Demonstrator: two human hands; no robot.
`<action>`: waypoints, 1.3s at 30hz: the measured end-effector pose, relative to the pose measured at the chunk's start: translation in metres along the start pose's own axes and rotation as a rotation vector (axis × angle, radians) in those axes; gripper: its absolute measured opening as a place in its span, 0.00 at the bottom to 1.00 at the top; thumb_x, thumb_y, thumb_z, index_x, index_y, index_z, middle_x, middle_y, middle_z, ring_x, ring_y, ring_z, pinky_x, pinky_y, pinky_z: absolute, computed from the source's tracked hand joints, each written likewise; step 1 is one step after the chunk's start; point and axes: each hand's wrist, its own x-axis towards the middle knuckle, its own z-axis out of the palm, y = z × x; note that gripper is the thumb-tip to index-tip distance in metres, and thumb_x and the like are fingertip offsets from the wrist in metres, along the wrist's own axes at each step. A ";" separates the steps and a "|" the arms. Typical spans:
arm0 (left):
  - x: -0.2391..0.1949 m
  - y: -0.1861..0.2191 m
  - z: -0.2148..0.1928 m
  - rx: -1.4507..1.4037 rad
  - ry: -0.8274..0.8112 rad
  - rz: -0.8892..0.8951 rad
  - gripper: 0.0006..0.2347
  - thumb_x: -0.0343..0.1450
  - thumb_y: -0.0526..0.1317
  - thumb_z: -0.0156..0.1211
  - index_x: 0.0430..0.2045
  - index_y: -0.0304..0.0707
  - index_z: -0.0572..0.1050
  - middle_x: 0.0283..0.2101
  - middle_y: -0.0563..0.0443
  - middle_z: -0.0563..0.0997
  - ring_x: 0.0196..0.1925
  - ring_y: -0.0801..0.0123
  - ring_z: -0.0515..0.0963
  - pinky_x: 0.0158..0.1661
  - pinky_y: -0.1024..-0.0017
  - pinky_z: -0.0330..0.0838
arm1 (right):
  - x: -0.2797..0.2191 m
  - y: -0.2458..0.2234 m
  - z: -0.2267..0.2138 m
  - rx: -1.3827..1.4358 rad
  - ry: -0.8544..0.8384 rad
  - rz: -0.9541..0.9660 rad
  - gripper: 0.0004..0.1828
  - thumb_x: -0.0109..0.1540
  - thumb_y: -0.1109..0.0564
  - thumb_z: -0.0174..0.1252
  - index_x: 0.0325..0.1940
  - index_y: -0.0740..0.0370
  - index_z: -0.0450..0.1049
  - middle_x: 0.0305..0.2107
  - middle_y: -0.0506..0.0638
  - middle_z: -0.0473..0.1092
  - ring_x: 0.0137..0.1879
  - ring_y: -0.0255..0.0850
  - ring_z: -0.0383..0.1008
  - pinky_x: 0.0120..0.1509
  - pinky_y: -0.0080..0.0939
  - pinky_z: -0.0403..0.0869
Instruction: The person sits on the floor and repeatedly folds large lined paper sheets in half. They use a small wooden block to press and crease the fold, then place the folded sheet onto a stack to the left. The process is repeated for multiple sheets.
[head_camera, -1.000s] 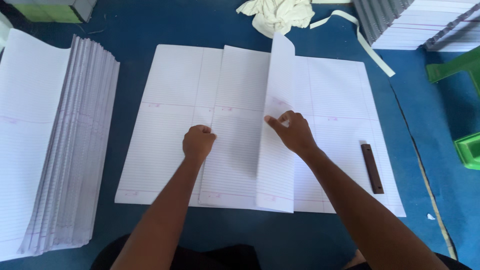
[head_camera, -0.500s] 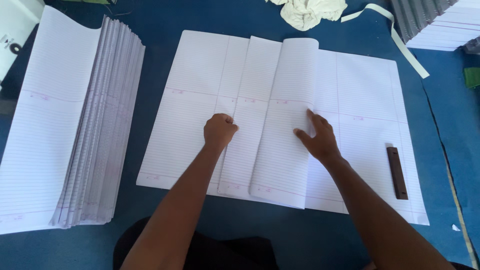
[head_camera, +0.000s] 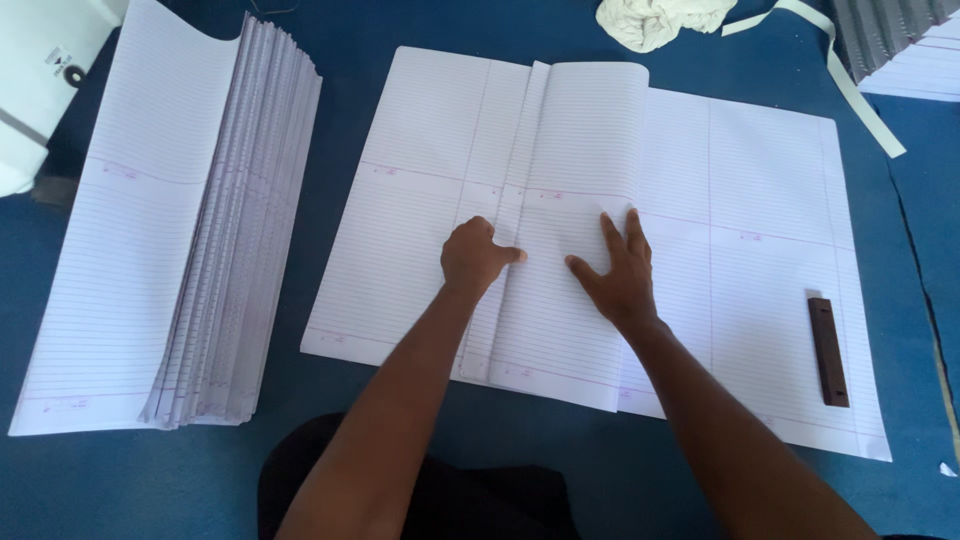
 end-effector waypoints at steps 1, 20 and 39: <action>-0.002 0.001 0.000 -0.007 0.030 0.021 0.28 0.54 0.49 0.81 0.42 0.32 0.76 0.40 0.43 0.82 0.44 0.58 0.82 0.43 0.63 0.78 | -0.001 -0.003 0.002 0.002 0.003 -0.011 0.48 0.58 0.40 0.67 0.76 0.62 0.55 0.76 0.69 0.37 0.80 0.66 0.38 0.75 0.68 0.58; 0.002 -0.014 0.011 -0.082 0.149 0.067 0.16 0.58 0.40 0.79 0.33 0.34 0.79 0.35 0.46 0.84 0.38 0.60 0.84 0.40 0.66 0.78 | 0.010 0.023 0.019 0.237 -0.006 0.031 0.36 0.71 0.46 0.38 0.80 0.63 0.41 0.77 0.68 0.35 0.83 0.61 0.34 0.81 0.58 0.48; -0.002 -0.017 0.012 -0.177 0.118 -0.008 0.07 0.62 0.37 0.75 0.26 0.38 0.80 0.28 0.51 0.84 0.32 0.66 0.83 0.35 0.68 0.77 | 0.011 0.013 0.025 0.016 -0.022 0.002 0.39 0.70 0.45 0.40 0.80 0.65 0.39 0.76 0.71 0.32 0.82 0.63 0.32 0.81 0.65 0.39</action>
